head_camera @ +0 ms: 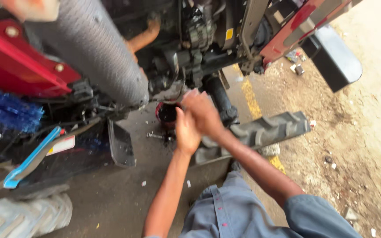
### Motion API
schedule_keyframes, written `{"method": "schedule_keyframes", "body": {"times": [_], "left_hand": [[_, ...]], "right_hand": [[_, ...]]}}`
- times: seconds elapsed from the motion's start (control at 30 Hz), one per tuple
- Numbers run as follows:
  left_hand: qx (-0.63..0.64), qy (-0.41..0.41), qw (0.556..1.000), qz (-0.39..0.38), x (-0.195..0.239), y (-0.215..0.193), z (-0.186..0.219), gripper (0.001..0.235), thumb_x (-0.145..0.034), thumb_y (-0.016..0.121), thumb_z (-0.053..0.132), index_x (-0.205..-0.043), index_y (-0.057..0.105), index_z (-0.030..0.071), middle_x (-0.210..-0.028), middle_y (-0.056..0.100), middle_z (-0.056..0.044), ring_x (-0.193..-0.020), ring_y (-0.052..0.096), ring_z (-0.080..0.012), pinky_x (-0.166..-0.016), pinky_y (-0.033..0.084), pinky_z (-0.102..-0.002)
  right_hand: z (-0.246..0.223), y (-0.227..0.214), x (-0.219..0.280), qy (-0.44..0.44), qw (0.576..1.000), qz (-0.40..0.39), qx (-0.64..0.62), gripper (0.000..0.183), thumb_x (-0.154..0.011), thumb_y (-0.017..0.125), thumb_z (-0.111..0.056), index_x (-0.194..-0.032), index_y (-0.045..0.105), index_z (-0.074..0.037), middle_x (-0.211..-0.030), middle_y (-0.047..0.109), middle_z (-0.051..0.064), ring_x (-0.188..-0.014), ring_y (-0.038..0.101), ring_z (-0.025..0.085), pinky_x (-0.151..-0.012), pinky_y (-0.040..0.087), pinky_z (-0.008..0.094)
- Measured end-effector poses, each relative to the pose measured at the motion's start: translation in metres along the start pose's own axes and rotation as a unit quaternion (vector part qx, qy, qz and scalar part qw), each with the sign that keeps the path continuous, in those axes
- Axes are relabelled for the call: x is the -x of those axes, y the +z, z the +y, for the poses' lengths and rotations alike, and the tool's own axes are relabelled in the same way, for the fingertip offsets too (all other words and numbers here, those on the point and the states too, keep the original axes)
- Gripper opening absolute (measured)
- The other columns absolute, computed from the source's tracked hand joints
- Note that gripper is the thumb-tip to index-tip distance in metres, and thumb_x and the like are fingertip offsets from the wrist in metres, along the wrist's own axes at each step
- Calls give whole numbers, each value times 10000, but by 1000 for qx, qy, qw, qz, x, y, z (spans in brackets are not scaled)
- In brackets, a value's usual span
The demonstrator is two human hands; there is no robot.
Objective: The person removes the air filter housing cover and takes out the old air filter element from a tractor engine. They then insert a new air filter element into the housing and reattach the cover.
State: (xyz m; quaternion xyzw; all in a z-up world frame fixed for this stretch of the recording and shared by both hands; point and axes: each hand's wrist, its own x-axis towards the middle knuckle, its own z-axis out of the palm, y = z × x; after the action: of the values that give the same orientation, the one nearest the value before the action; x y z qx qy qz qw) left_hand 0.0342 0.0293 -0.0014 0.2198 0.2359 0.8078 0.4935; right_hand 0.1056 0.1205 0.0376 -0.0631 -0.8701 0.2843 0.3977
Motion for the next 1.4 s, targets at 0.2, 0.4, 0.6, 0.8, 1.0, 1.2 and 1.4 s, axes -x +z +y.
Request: {"method": "schedule_keyframes", "body": {"times": [0.2,0.4,0.6,0.8,1.0,1.2,1.4], "left_hand": [[39,32,997,50,-65,2,-18,861,-1026,291,675,-1629,271,61,-1711,245,-86,-1577,221,-265,-1252,216,-516],[7,84,996,42,-121,14,-54,834,-1046,336,671,-1623,322,69,-1730,267,-63,-1612,212,-234,-1300,183,-410],[-89,43,993,70,-123,32,-65,711,-1071,461,545,-1565,406,36,-1565,457,-215,-1365,526,-330,-1061,467,-455],[-318,9,935,157,-161,8,-63,560,-912,674,264,-1417,477,121,-1191,617,-39,-1049,649,-128,-783,555,-332],[-372,3,914,160,-173,-14,-57,252,-1047,717,225,-1110,699,-18,-948,596,-48,-892,522,-135,-795,424,-272],[-220,51,956,185,-188,-7,-38,257,-1036,581,233,-1188,674,48,-1125,706,-24,-1044,641,-106,-931,498,-249],[-249,67,956,141,-205,16,-51,269,-1131,643,186,-1312,653,-13,-1133,662,-97,-964,571,-181,-821,450,-351]], "right_hand": [[7,-32,17,259,936,-39,-237,381,-1026,501,9,-1379,634,-46,-1360,658,239,-1303,576,417,-1135,420,496],[118,-29,-12,78,920,-301,239,467,-864,628,-82,-1319,600,20,-1387,592,259,-1395,507,409,-1189,390,448],[216,-83,-49,288,843,-42,-453,409,-1072,433,-124,-1451,540,-18,-1508,556,171,-1321,571,234,-1097,446,403],[187,-85,-45,286,790,-44,-540,386,-1098,493,-181,-1418,585,15,-1407,618,175,-1246,625,205,-1073,495,334],[222,-102,-54,329,823,36,-462,319,-1073,539,-208,-1288,648,0,-1130,741,62,-1011,690,135,-919,545,279],[258,-101,-38,384,796,51,-465,253,-1072,603,-196,-1240,697,-33,-969,681,4,-864,610,78,-783,498,260],[277,-78,-12,323,916,-33,-236,265,-987,600,-139,-1215,686,-36,-1055,760,40,-974,701,138,-855,558,306]]}}
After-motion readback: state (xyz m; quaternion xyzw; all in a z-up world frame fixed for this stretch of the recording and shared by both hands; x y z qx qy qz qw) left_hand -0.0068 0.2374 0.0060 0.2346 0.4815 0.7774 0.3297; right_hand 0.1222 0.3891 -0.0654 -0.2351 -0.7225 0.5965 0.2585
